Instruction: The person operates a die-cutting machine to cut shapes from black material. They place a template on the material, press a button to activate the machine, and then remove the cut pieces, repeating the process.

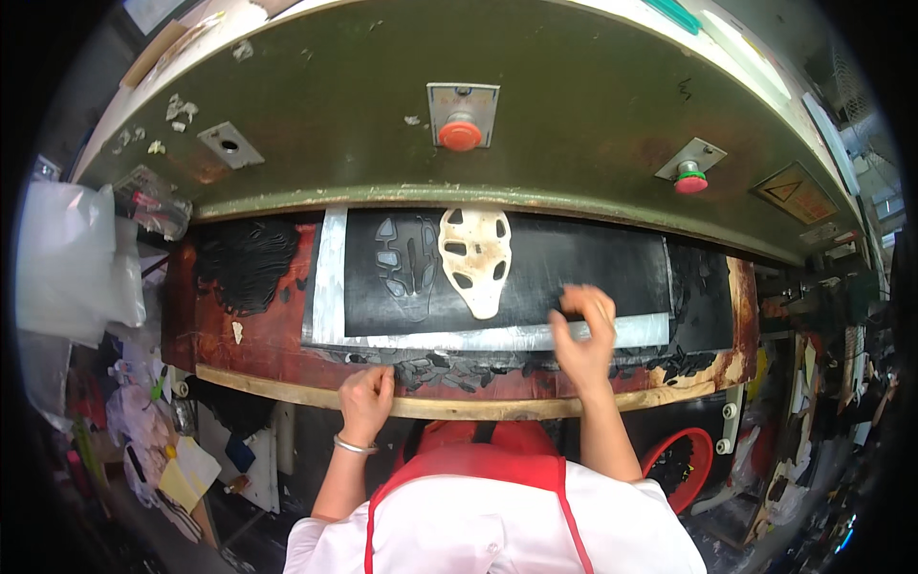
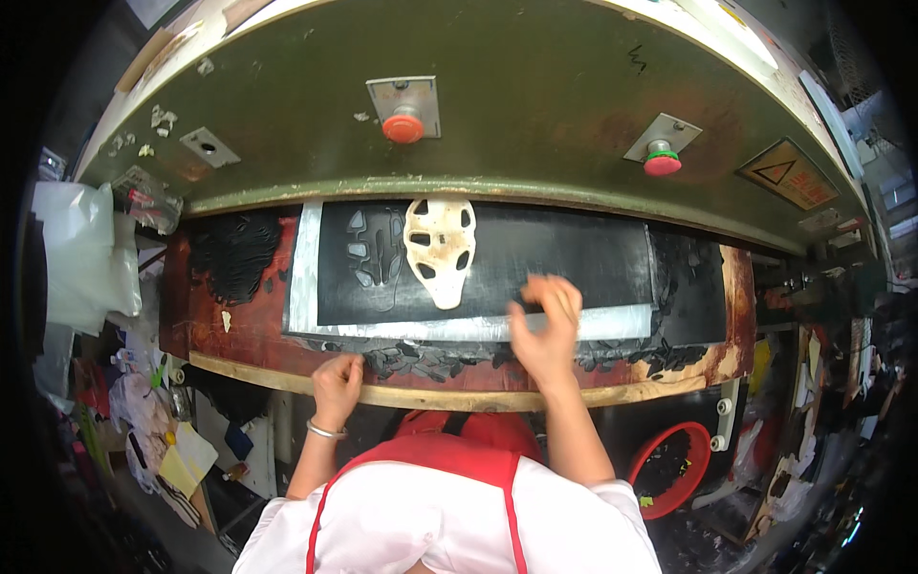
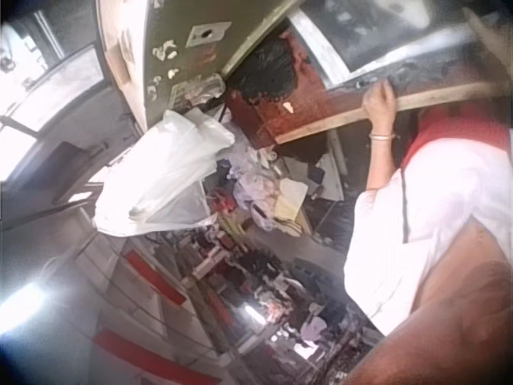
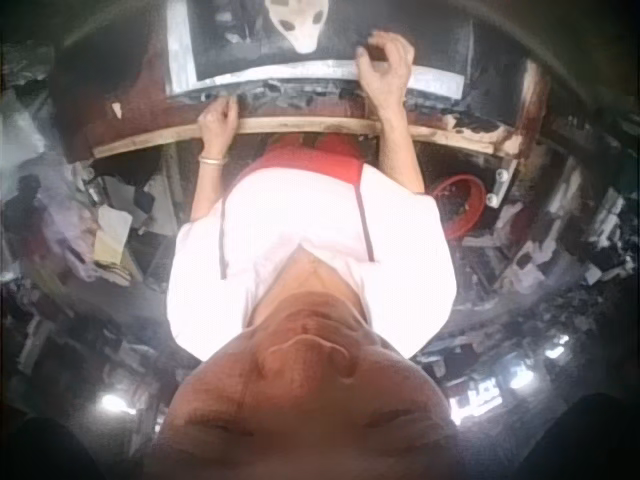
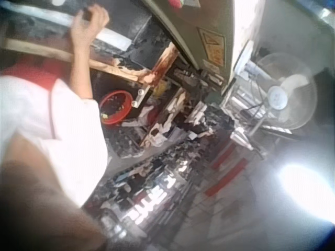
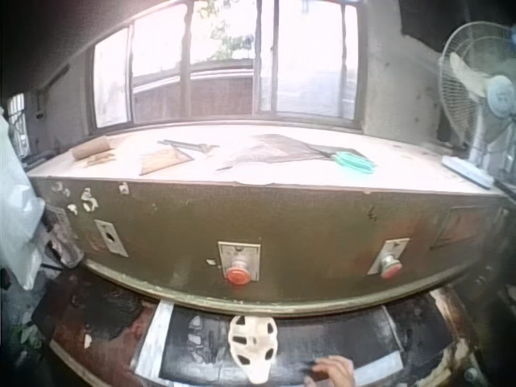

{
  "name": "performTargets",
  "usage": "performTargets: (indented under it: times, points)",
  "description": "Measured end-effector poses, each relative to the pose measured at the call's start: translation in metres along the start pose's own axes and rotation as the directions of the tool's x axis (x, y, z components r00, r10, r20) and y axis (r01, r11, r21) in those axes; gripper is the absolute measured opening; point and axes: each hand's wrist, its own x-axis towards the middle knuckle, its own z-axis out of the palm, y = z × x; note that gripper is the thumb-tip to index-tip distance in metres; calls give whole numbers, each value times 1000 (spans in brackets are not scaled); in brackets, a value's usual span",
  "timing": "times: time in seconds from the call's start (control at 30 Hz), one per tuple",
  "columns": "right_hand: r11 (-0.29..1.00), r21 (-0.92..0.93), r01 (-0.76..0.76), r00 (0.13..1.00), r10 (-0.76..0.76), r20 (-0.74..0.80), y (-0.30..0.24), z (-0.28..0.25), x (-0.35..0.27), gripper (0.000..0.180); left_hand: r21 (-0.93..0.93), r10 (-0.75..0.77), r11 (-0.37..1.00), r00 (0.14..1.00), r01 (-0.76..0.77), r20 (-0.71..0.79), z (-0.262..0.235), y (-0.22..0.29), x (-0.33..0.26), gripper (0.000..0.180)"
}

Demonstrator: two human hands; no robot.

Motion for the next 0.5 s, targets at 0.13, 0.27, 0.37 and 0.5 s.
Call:
performTargets:
  times: [0.13,0.27,0.37,0.5]
  points:
    - [975,-153,162,950,-113,290,-41,67,4,97,-81,56,994,989,-67,-139,-6,13,26,9]
    - [996,-94,3,974,19,225,-66,82,-37,105,128,244,959,967,-252,73,2,24,32,44]
    - [997,30,-76,970,67,234,-73,61,-53,102,200,215,947,958,-252,191,-4,23,6,47]
    - [394,707,-588,808,331,488,-70,5,-55,93,223,197,944,958,-243,209,-18,15,-25,47]
